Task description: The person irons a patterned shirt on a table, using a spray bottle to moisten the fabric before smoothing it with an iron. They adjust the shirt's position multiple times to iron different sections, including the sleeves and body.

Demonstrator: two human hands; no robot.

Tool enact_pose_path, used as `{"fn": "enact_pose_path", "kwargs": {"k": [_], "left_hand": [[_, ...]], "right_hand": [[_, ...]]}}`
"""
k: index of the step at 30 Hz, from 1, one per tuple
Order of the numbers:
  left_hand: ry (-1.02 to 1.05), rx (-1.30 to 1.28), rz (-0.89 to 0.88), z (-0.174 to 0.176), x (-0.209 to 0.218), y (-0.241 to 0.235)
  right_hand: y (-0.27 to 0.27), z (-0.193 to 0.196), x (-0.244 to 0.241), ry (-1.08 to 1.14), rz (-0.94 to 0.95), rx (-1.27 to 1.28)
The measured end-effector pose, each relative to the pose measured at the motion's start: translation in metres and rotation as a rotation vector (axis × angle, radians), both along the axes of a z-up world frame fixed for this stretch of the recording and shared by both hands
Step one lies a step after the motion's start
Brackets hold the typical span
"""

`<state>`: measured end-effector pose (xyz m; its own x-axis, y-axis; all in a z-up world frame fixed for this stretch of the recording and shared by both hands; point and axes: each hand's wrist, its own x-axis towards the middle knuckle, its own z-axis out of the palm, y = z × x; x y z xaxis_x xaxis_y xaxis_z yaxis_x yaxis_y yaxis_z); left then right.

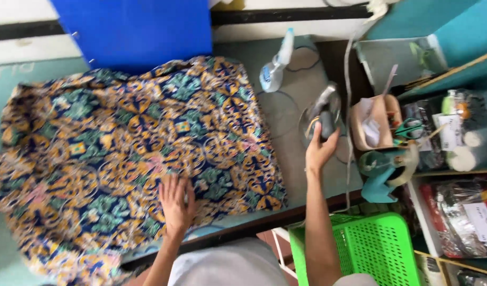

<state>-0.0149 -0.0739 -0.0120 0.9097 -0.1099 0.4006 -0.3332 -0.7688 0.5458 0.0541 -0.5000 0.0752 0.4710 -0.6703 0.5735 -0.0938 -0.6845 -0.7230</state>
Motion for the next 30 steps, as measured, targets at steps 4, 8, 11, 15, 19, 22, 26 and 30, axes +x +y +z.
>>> {"fn": "enact_pose_path", "kwargs": {"k": [4, 8, 11, 15, 19, 22, 26, 30], "left_hand": [[-0.047, 0.243, 0.288, -0.021, 0.006, 0.056], [0.254, 0.246, 0.363, -0.009, 0.005, 0.079], [0.334, 0.307, 0.356, -0.004, 0.007, 0.085], [0.341, 0.334, 0.34, -0.005, 0.008, 0.087], [0.342, 0.298, 0.34, -0.01, 0.008, 0.086], [0.334, 0.274, 0.34, -0.01, 0.013, 0.087], [0.363, 0.261, 0.341, -0.007, 0.013, 0.085], [0.374, 0.253, 0.339, -0.007, 0.013, 0.085]], "right_hand": [[0.104, 0.056, -0.014, 0.484, 0.003, -0.22], [0.243, 0.078, -0.024, 1.087, 0.489, -0.069], [0.303, 0.022, -0.037, 1.13, 0.753, -0.198], [0.278, 0.057, -0.027, 1.223, 0.572, -0.093], [0.174, 0.059, 0.007, 1.141, 0.091, 0.117], [0.115, 0.031, 0.01, 1.051, 0.09, -0.07], [0.168, 0.038, -0.009, 1.119, 0.255, 0.045], [0.197, 0.019, -0.011, 1.19, 0.436, -0.002]]}}
